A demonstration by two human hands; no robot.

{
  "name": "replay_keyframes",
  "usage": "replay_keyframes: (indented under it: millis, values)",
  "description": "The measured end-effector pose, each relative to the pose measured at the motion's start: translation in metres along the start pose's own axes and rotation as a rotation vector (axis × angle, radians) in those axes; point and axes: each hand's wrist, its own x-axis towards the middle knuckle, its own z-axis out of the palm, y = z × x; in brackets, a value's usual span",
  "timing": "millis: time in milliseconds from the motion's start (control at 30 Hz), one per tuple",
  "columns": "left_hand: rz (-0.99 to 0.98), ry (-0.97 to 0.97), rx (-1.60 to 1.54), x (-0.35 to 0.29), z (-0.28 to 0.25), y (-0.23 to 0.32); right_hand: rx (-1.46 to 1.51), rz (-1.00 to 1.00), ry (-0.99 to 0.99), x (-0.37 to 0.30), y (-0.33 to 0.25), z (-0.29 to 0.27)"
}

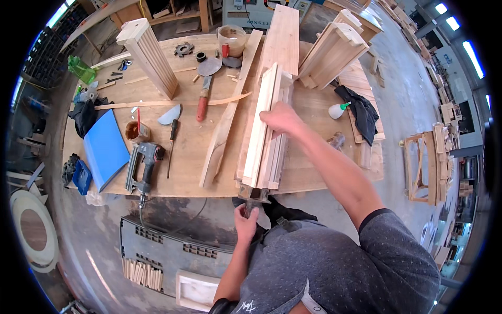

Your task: The person applies glue to a wooden piece and hammers it into a larger wooden assembly. They then inspect the fit of the components and use a strap clamp to secure the assembled wooden structure on a workbench.

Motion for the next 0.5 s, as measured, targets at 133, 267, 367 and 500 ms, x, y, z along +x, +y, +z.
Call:
replay_keyframes:
  millis: [133,267,367,500]
  values:
    - [0.079,-0.133,0.215,-0.006,-0.013,-0.001,0.154,-0.063,-0.012,-0.029,0.013,-0.025]
    - [-0.587,-0.284,-0.497,0.016,-0.02,0.003,0.222,-0.142,-0.02,-0.081,-0.002,-0.063]
    - [-0.423,-0.201,-0.289,0.017,-0.015,0.002,0.233,-0.188,0.017,-0.105,0.019,-0.103]
    - [-0.027,-0.084,0.145,0.002,-0.018,0.065,0.247,-0.45,0.075,-0.149,0.051,-0.149]
